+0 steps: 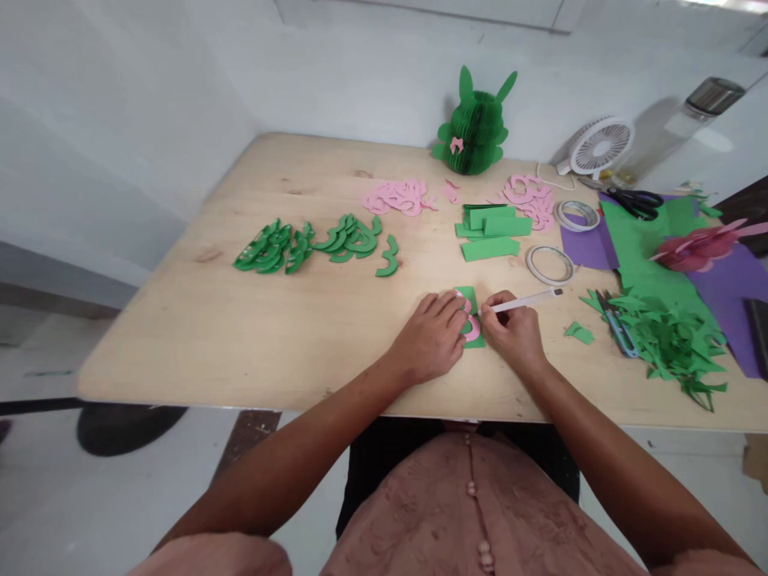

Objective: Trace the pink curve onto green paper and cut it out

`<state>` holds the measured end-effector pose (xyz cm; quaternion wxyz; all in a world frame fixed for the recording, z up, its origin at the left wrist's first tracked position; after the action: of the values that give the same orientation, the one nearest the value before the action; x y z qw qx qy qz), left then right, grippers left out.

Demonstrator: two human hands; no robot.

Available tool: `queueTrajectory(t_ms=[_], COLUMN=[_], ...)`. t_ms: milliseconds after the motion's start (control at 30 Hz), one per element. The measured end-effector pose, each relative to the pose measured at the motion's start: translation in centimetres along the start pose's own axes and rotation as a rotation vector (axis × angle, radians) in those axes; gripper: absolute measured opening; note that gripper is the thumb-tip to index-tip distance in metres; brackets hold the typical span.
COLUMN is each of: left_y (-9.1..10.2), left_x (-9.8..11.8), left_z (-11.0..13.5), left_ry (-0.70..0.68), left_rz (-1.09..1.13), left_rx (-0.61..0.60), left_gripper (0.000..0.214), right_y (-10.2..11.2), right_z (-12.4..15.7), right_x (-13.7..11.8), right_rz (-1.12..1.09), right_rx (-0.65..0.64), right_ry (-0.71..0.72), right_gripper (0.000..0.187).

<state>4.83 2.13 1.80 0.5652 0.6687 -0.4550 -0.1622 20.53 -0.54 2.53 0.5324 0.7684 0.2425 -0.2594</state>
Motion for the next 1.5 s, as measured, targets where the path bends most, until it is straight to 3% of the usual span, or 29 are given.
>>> queueTrajectory(t_ms=[1500], left_y=[0.12], left_x=[0.03], left_z=[-0.01], left_ry=[-0.005], left_rz=[-0.021], left_rx=[-0.021], left_gripper=[0.033], right_y=[0.09], right_z=[0.02], right_x=[-0.28], right_rz=[0.0], right_rx=[0.011], right_ry=[0.009], right_gripper=[0.011])
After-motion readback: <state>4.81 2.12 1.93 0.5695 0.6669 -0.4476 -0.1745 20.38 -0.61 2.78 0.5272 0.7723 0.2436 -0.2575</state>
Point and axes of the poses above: each hand's wrist, its own z-axis away from the middle knuckle, its own y-axis out of the back of the hand, x = y × z, the point moved 3 cm from there along -z, towards the middle knuckle, and after that the axes turned 8 degrees about y, right-handed, at the moved point
